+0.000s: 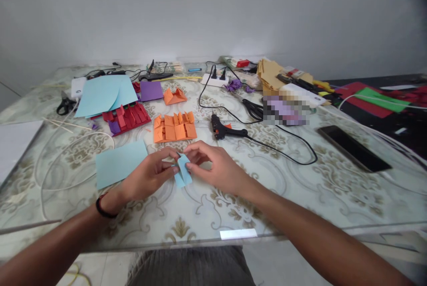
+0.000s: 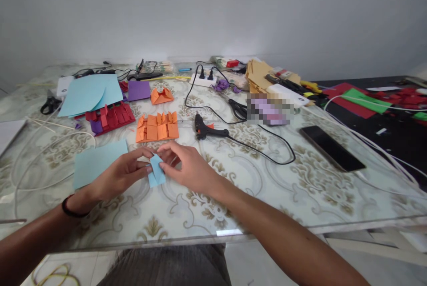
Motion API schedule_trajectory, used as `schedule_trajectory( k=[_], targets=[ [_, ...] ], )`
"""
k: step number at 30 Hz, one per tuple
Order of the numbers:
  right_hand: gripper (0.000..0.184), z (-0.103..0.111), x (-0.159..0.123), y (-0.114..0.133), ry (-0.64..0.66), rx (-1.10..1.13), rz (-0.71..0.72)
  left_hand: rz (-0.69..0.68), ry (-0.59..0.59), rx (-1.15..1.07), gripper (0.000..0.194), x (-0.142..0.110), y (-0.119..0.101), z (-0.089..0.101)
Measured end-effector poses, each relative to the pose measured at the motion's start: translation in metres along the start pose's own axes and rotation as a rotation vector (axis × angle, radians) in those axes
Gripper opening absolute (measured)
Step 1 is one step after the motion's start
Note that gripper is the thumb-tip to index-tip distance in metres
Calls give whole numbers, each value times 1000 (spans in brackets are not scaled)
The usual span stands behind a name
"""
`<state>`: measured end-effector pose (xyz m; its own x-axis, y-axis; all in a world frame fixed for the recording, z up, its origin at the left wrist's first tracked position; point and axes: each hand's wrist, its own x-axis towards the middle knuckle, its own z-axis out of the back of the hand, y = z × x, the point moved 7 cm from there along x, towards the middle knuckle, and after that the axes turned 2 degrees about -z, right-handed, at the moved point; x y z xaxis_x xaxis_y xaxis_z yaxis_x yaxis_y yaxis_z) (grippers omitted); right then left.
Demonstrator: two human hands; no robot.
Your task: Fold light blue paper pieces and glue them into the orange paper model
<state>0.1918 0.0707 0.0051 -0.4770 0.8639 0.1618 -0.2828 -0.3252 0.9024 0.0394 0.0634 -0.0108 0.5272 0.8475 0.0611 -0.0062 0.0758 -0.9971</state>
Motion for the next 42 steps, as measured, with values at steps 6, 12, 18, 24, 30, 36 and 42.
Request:
schedule_trajectory(
  k=[6,12,18,24,30,36,42],
  targets=[
    [21,4,-1,3,-55,-11,31,-42,-48,90,16,0,-4,6],
    [20,7,-2,12,-90,-139,167,-88,-94,301,20,1,-11,14],
    [27,4,-3,15,-63,-179,279,-19,-126,164,24,2,-7,17],
    [25,8,-2,14,-93,-162,224,23,-60,40,18,-2,-4,13],
    [22,14,0,15,-103,-106,147,-109,65,112,37,-3,-16,4],
    [21,16,-3,17,-94,-61,170,-239,-24,199,20,-4,-22,9],
    [39,12,-5,24,-50,-17,291,-218,-89,88,10,-7,-20,16]
  ],
)
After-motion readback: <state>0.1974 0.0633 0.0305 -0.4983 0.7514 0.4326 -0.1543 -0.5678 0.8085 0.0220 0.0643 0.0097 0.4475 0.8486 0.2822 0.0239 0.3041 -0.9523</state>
